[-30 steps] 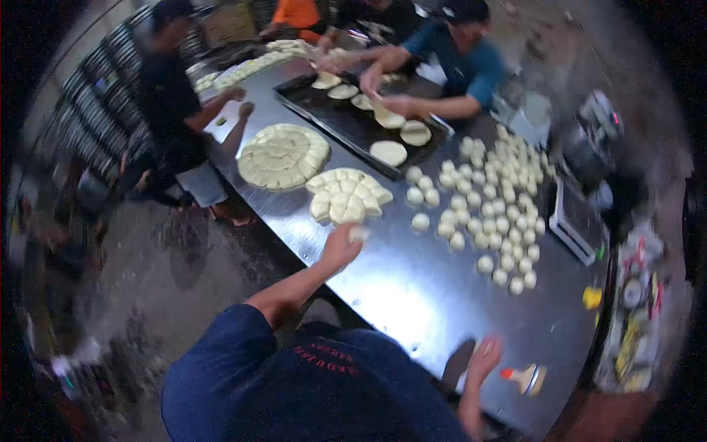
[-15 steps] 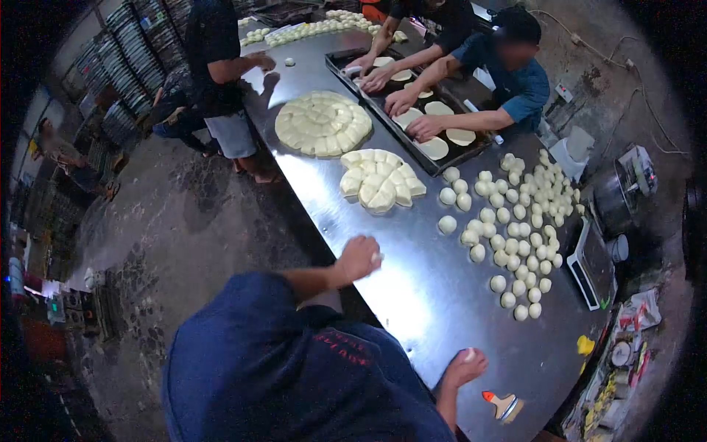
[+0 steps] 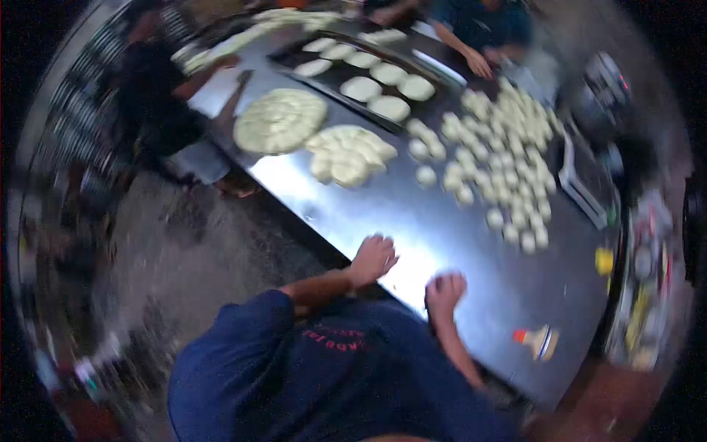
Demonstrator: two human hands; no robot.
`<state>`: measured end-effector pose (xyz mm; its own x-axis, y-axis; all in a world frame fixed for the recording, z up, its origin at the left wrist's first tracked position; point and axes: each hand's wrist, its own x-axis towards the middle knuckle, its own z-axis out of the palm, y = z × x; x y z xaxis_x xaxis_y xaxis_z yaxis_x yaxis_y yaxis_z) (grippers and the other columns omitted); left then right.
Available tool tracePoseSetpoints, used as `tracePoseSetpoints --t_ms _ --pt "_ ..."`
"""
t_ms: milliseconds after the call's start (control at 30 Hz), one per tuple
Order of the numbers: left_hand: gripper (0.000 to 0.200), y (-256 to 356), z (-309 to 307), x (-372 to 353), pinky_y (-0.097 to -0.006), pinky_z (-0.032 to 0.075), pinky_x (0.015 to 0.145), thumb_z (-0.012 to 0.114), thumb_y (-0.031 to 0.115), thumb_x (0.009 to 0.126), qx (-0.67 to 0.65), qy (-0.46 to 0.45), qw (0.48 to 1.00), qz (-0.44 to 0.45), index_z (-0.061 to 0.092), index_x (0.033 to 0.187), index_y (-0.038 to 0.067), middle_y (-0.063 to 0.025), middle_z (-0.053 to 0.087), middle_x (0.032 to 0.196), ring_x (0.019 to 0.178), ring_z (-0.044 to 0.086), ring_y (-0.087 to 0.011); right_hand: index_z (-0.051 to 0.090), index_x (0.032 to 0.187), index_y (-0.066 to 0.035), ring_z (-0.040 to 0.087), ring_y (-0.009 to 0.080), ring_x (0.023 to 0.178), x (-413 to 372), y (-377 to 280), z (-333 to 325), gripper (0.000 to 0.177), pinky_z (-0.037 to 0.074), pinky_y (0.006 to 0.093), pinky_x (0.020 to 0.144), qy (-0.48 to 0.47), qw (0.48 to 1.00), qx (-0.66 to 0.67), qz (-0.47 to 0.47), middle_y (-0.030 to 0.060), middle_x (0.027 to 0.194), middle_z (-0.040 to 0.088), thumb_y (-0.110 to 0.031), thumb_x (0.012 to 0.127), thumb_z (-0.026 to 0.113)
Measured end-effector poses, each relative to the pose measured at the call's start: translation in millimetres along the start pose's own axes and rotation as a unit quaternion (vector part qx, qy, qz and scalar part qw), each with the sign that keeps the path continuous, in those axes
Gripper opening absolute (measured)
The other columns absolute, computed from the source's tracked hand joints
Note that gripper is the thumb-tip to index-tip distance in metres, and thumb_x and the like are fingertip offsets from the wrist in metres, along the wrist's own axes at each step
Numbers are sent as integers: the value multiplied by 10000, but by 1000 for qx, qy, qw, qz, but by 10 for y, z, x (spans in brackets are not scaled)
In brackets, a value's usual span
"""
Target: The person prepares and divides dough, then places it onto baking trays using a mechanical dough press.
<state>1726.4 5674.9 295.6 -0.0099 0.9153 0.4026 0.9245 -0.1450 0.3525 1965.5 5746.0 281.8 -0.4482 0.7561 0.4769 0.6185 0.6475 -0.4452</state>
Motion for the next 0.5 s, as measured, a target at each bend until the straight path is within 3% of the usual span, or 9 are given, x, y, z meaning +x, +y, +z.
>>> tracePoseSetpoints --t_ms 67,133,200,267,367,400,433,467,500 --pt "135 -333 413 321 -469 423 730 575 178 809 -46 -35 998 -5 573 758 54 -169 561 826 808 533 -361 586 790 -57 524 337 901 397 41 99 136 417 483 785 -4 1000 -16 -11 132 888 547 -134 728 679" --pt "98 -406 -25 460 -467 423 727 593 136 767 -104 -25 993 -58 563 773 43 -167 542 775 795 535 -372 596 806 -46 543 342 883 534 323 -45 111 434 469 775 42 998 -21 37 136 902 557 -97 738 667" --pt "136 -455 -200 104 -478 426 795 665 81 747 23 51 997 46 590 848 30 -160 578 882 893 549 -350 617 818 -36 561 338 908 -37 483 -92 94 450 456 823 66 995 8 75 133 925 569 -59 734 651" --pt "212 -252 -179 -313 -466 418 888 702 101 729 -13 29 999 -37 574 865 1 -180 565 985 991 517 -382 642 815 -32 575 314 963 -326 235 -232 110 466 420 891 27 997 58 31 121 967 584 -35 705 634" --pt "211 267 -156 -292 -465 413 872 735 122 701 -54 -37 997 -46 589 836 50 -150 552 971 998 508 -368 697 841 -76 615 266 884 -145 -146 -311 98 504 394 825 -56 930 259 254 106 910 630 -103 747 686" --pt "198 281 -140 -195 -467 416 877 726 112 685 -78 -105 989 -72 597 830 72 -145 548 1004 1002 507 -365 710 922 -66 634 219 871 153 -208 -539 220 518 355 800 -113 829 345 425 95 933 655 -174 735 752" --pt "198 300 -194 -112 -467 416 877 726 112 685 -77 -100 990 -68 597 830 72 -145 548 1004 1002 507 -365 699 1008 -62 636 171 894 268 24 -472 324 523 327 785 -33 868 331 368 63 942 673 -162 708 770" --pt "197 313 -278 -8 -467 418 883 713 103 685 -85 -100 990 -51 605 846 68 -146 546 1023 1004 506 -369 676 1068 -66 643 169 887 520 163 -697 390 525 317 784 1 797 465 385 57 973 675 -141 699 777" --pt "200 296 -330 51 -467 421 890 700 94 686 -91 -99 990 -37 613 863 64 -147 544 1042 1007 506 -373 657 1087 -64 647 162 867 742 383 -912 403 529 307 764 70 906 330 257 47 988 677 -122 705 773"
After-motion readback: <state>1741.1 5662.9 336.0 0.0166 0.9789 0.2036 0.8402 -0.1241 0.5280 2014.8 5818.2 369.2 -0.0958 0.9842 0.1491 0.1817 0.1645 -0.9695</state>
